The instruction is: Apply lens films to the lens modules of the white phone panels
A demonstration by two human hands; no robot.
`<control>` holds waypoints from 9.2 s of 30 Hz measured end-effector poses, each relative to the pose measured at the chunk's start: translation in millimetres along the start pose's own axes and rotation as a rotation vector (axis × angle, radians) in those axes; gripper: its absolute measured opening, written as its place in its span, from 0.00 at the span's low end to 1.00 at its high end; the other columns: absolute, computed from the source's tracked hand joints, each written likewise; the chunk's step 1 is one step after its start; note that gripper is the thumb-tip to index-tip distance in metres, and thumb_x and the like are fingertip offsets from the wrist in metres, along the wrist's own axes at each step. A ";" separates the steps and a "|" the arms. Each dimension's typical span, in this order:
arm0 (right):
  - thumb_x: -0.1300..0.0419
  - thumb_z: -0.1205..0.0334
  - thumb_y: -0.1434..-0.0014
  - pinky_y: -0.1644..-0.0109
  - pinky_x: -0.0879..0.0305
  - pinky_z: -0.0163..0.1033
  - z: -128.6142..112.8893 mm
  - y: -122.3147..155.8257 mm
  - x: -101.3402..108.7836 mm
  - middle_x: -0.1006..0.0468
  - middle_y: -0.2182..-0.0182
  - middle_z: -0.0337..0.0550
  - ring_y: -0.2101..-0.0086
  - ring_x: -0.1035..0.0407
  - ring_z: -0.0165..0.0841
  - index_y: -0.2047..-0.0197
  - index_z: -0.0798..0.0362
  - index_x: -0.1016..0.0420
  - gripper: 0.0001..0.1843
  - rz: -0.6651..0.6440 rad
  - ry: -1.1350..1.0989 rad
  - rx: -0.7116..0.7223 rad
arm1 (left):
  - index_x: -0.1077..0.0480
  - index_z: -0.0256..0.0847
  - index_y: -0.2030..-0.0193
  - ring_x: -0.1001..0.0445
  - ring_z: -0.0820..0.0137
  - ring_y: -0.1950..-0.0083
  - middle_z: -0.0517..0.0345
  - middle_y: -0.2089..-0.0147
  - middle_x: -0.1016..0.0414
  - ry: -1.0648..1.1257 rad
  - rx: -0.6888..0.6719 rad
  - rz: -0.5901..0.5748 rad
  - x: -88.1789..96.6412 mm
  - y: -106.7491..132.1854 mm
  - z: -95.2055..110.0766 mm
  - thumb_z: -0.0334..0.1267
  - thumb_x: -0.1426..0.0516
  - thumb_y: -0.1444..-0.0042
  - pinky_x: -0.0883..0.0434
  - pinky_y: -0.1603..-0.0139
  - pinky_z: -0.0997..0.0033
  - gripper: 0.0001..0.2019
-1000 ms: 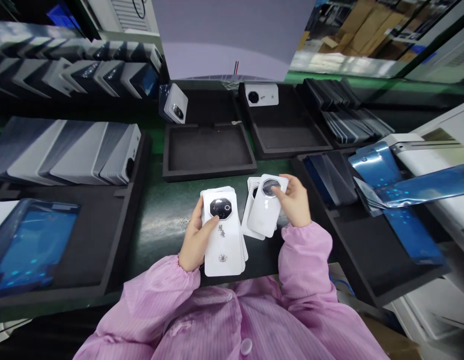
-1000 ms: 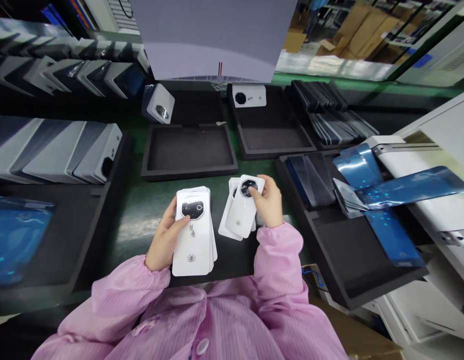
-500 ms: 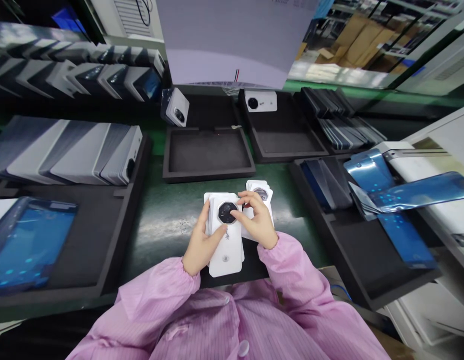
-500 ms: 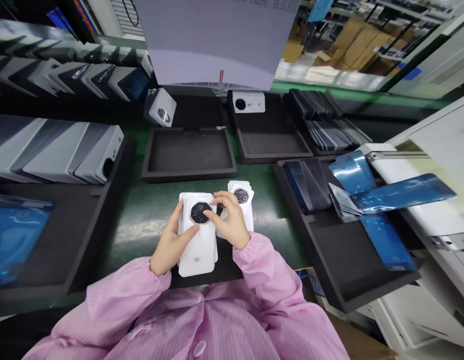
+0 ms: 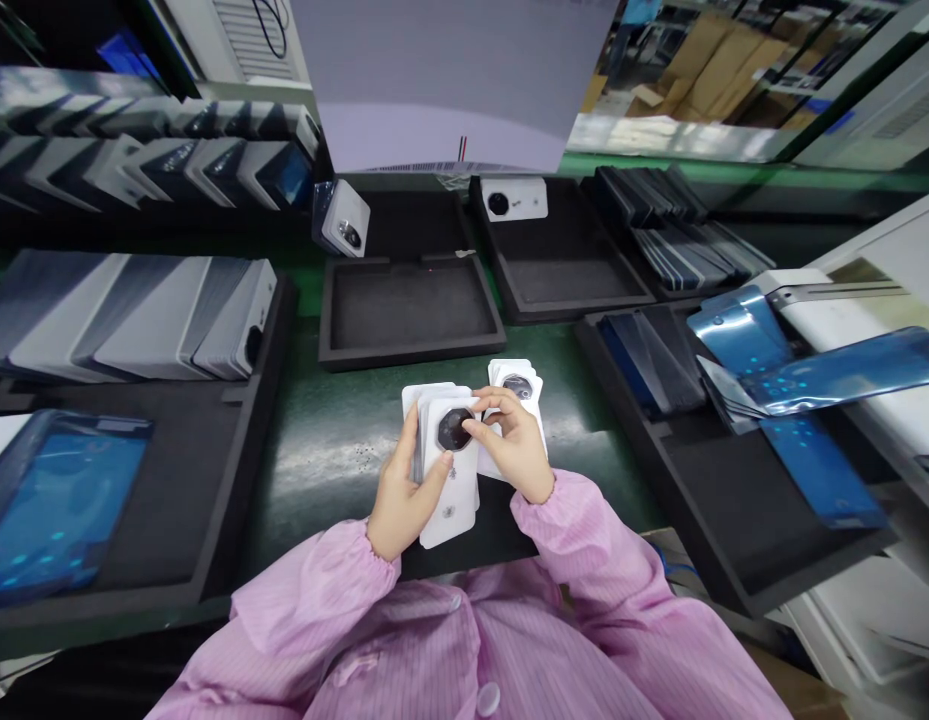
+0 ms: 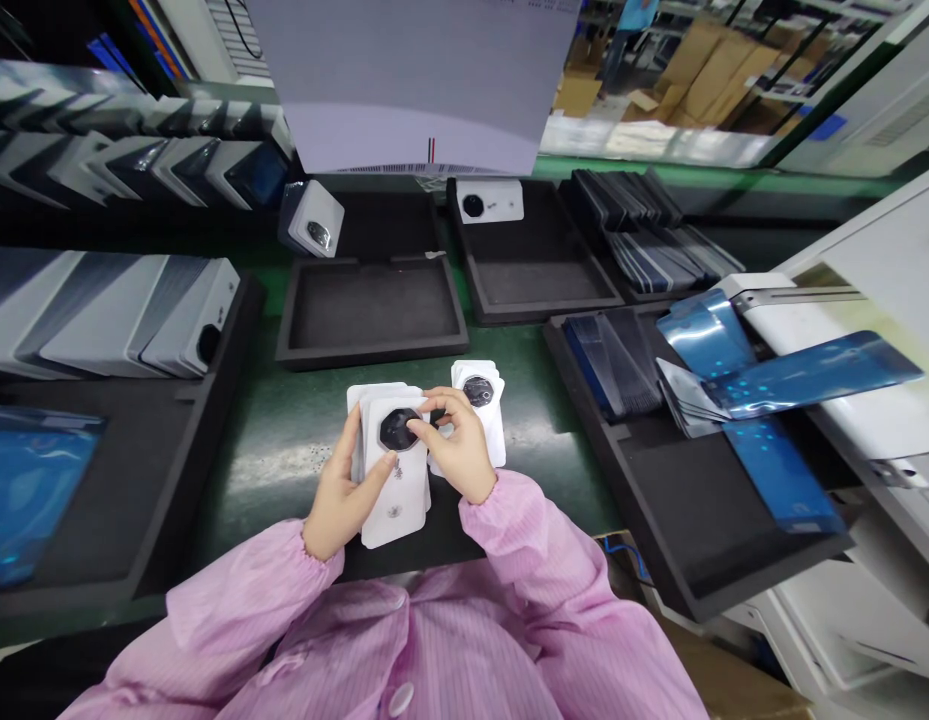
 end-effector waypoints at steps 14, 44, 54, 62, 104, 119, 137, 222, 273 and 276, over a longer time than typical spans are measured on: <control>0.42 0.70 0.42 0.47 0.35 0.55 -74.6 41.2 -24.2 0.22 0.61 0.43 0.50 0.31 0.40 0.66 0.48 0.31 0.06 -0.012 0.434 0.790 | 0.50 0.46 0.31 0.38 0.60 0.33 0.51 0.31 0.41 0.222 0.229 0.072 7.7 -4.8 -12.9 0.42 0.40 0.43 0.35 0.37 0.62 0.36; 0.41 0.73 0.44 0.50 0.27 0.49 -77.8 50.1 -24.5 0.18 0.67 0.38 0.63 0.21 0.34 0.59 0.46 0.30 0.13 -0.105 0.300 0.947 | 0.48 0.47 0.31 0.39 0.59 0.33 0.51 0.32 0.40 0.208 0.137 0.083 11.7 -3.8 -2.1 0.40 0.40 0.44 0.40 0.34 0.60 0.35; 0.40 0.72 0.45 0.36 0.48 0.64 -68.6 39.5 -16.9 0.18 0.63 0.38 0.55 0.24 0.42 0.47 0.42 0.34 0.24 0.046 0.466 0.783 | 0.50 0.48 0.31 0.34 0.57 0.36 0.49 0.33 0.38 0.310 0.225 0.084 7.8 -0.8 -5.4 0.42 0.39 0.45 0.32 0.40 0.60 0.37; 0.36 0.54 0.45 0.33 0.54 0.64 -35.6 12.0 -15.6 0.46 0.33 0.54 0.33 0.56 0.51 0.35 0.49 0.45 0.38 -0.096 0.423 0.325 | 0.50 0.50 0.31 0.29 0.58 0.41 0.51 0.34 0.36 0.459 0.372 -0.018 -6.6 1.1 -17.1 0.42 0.37 0.47 0.26 0.48 0.62 0.39; 0.36 0.62 0.46 0.46 0.38 0.53 -11.3 1.7 1.1 0.28 0.55 0.47 0.52 0.33 0.41 0.70 0.51 0.28 0.05 -0.013 0.184 0.045 | 0.50 0.44 0.30 0.32 0.61 0.38 0.49 0.35 0.35 -0.017 0.011 -0.003 -1.4 -0.6 -3.2 0.39 0.43 0.41 0.32 0.40 0.61 0.33; 0.42 0.73 0.42 0.62 0.25 0.42 -73.8 47.2 -26.7 0.19 0.67 0.44 0.65 0.22 0.34 0.55 0.50 0.30 0.13 -0.181 0.181 0.914 | 0.51 0.45 0.30 0.33 0.58 0.37 0.48 0.34 0.36 0.415 0.302 -0.046 -4.0 -5.4 -19.7 0.41 0.39 0.45 0.35 0.38 0.58 0.38; 0.41 0.67 0.40 0.62 0.21 0.36 -75.8 56.4 -23.7 0.18 0.67 0.41 0.64 0.21 0.32 0.58 0.47 0.28 0.08 -0.183 0.169 1.024 | 0.48 0.45 0.31 0.40 0.58 0.33 0.50 0.31 0.41 0.243 0.169 -0.021 0.0 -4.1 -8.3 0.42 0.40 0.44 0.41 0.33 0.60 0.35; 0.42 0.75 0.43 0.56 0.25 0.45 -86.1 52.3 -26.6 0.19 0.66 0.46 0.62 0.22 0.34 0.50 0.53 0.32 0.18 -0.156 0.182 0.990 | 0.47 0.40 0.34 0.31 0.61 0.41 0.46 0.39 0.33 0.211 -0.002 0.013 5.8 -8.1 7.8 0.42 0.44 0.40 0.36 0.40 0.60 0.29; 0.36 0.61 0.53 0.49 0.34 0.59 22.9 -34.3 92.1 0.26 0.57 0.52 0.57 0.30 0.47 0.43 0.55 0.37 0.33 0.251 0.577 -0.013 | 0.44 0.43 0.35 0.23 0.60 0.51 0.49 0.44 0.27 0.497 0.306 0.081 5.7 -8.0 -11.2 0.41 0.43 0.43 0.25 0.54 0.61 0.30; 0.35 0.61 0.53 0.47 0.39 0.64 8.4 -29.6 72.4 0.30 0.54 0.58 0.51 0.35 0.53 0.47 0.57 0.33 0.29 0.281 0.795 0.108 | 0.45 0.45 0.35 0.23 0.59 0.51 0.48 0.44 0.27 0.483 0.297 0.052 3.2 -8.4 -10.0 0.41 0.42 0.43 0.25 0.53 0.60 0.30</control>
Point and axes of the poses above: each hand's wrist, its own y-axis away from the middle knuckle, its own x-axis out of the back of the hand, z = x × y, the point moved 9 cm from there along -y, towards the middle knuckle
